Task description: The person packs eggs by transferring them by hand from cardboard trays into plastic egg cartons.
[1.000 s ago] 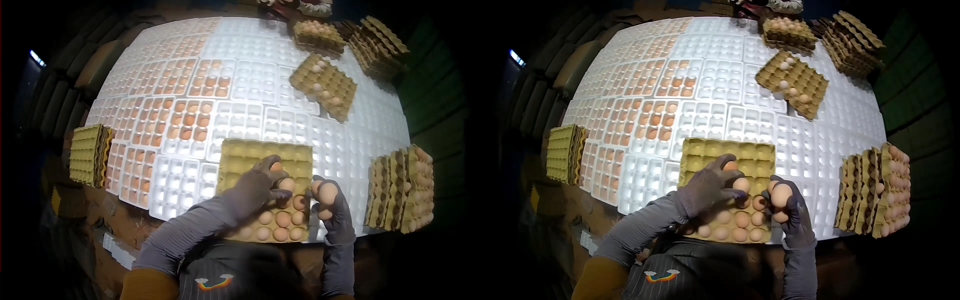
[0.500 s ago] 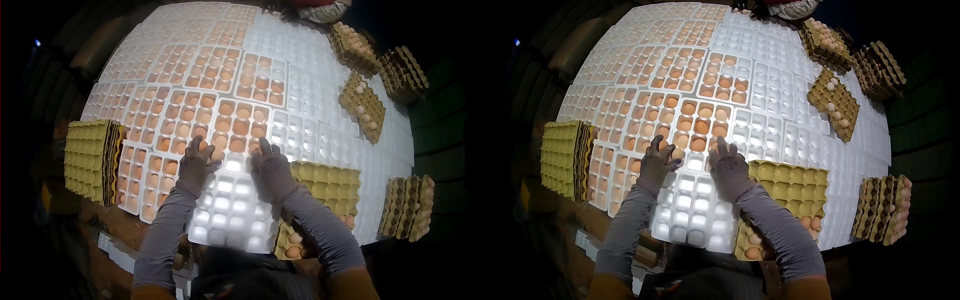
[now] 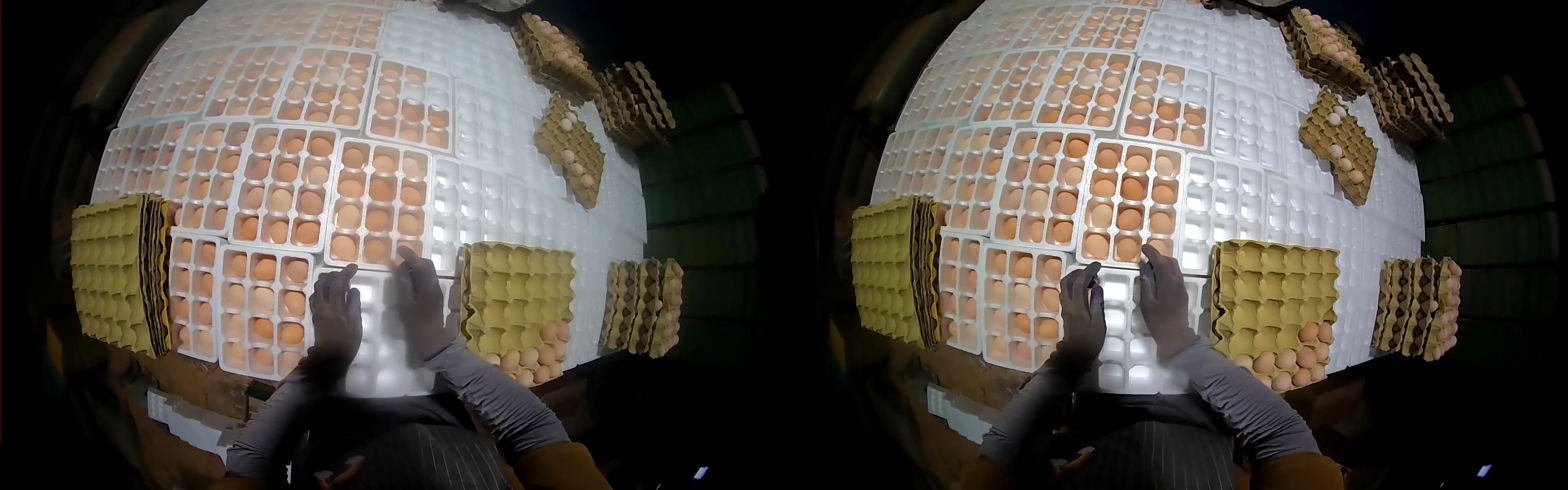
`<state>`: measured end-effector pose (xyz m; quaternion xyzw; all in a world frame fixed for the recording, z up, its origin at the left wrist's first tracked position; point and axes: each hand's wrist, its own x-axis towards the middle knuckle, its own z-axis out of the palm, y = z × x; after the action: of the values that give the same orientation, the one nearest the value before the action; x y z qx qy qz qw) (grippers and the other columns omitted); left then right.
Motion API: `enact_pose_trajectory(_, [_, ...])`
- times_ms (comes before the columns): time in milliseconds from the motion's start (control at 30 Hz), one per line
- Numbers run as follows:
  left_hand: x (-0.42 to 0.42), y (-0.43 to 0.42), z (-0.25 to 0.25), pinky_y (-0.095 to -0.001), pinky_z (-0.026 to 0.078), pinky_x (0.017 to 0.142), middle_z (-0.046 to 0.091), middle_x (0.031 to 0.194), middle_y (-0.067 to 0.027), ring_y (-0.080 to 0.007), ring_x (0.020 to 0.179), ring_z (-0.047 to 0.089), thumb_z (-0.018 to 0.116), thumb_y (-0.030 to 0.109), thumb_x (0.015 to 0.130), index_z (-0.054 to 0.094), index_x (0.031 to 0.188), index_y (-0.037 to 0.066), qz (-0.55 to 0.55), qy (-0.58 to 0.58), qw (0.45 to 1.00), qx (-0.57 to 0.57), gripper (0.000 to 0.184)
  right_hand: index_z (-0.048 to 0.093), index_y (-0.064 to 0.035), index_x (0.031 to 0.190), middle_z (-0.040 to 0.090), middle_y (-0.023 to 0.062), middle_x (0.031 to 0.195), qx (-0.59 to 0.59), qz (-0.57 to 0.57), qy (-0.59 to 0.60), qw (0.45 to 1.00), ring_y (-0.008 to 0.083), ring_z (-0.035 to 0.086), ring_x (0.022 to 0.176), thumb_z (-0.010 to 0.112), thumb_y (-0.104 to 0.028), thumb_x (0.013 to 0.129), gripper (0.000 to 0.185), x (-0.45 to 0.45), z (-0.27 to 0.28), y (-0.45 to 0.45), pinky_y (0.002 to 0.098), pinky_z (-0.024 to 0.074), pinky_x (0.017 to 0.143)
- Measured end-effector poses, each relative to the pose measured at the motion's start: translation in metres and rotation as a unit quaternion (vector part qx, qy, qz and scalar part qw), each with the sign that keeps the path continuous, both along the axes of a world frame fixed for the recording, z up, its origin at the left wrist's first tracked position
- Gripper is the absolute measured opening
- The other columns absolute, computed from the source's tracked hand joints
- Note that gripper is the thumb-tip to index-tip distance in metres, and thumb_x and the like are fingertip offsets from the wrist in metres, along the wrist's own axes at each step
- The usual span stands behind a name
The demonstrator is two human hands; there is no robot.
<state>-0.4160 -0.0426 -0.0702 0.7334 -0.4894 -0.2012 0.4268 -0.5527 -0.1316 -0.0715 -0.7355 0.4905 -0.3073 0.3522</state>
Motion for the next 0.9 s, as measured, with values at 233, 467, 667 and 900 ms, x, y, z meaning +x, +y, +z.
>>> enact_pose_trajectory(233, [-0.026, -0.018, -0.046, -0.0598, 0.015, 0.123, 0.045, 0.144, -0.0091, -0.0274, 0.141, 0.036, 0.066, 0.022, 0.092, 0.049, 0.146, 0.014, -0.062, -0.269, 0.958, 0.076, 0.056, 0.050, -0.0093, 0.141, 0.061, 0.0170, 0.118, -0.074, 0.071, -0.013, 0.995, 0.0374, 0.058, 0.108, 0.066, -0.006, 0.085, 0.058, -0.007, -0.013, 0.024, 0.0473, 0.0480, 0.093])
enact_pose_trajectory(467, [-0.045, -0.025, -0.020, -0.0513, 0.031, 0.116, 0.055, 0.139, -0.0143, -0.0323, 0.134, 0.047, 0.068, 0.015, 0.091, 0.057, 0.139, 0.011, -0.013, -0.109, 0.994, 0.002, 0.049, 0.068, -0.0119, 0.114, 0.070, 0.0056, 0.108, -0.106, 0.092, 0.014, 0.990, 0.0280, 0.067, 0.101, 0.076, -0.009, 0.086, 0.030, -0.157, 0.104, 0.041, 0.0395, 0.0563, 0.084])
enact_pose_trajectory(667, [-0.151, 0.001, 0.078, -0.0516, 0.039, 0.114, 0.065, 0.124, -0.0144, -0.0362, 0.126, 0.055, 0.072, 0.023, 0.090, 0.063, 0.127, 0.007, -0.384, -0.141, 0.911, -0.046, 0.041, 0.063, -0.0124, 0.126, 0.062, 0.0069, 0.118, -0.129, 0.243, 0.259, 0.926, 0.0299, 0.055, 0.122, 0.073, -0.018, 0.083, 0.045, -0.302, 0.115, 0.011, 0.0475, 0.0462, 0.105])
enact_pose_trajectory(900, [-0.191, 0.003, 0.073, -0.0512, 0.044, 0.110, 0.066, 0.119, -0.0114, -0.0333, 0.118, 0.061, 0.075, 0.013, 0.086, 0.062, 0.123, 0.004, -0.386, -0.208, 0.899, -0.016, 0.040, 0.064, -0.0075, 0.121, 0.060, 0.0133, 0.113, -0.005, 0.219, 0.062, 0.974, 0.0319, 0.057, 0.113, 0.070, -0.028, 0.090, 0.038, -0.328, 0.088, -0.001, 0.0463, 0.0460, 0.103])
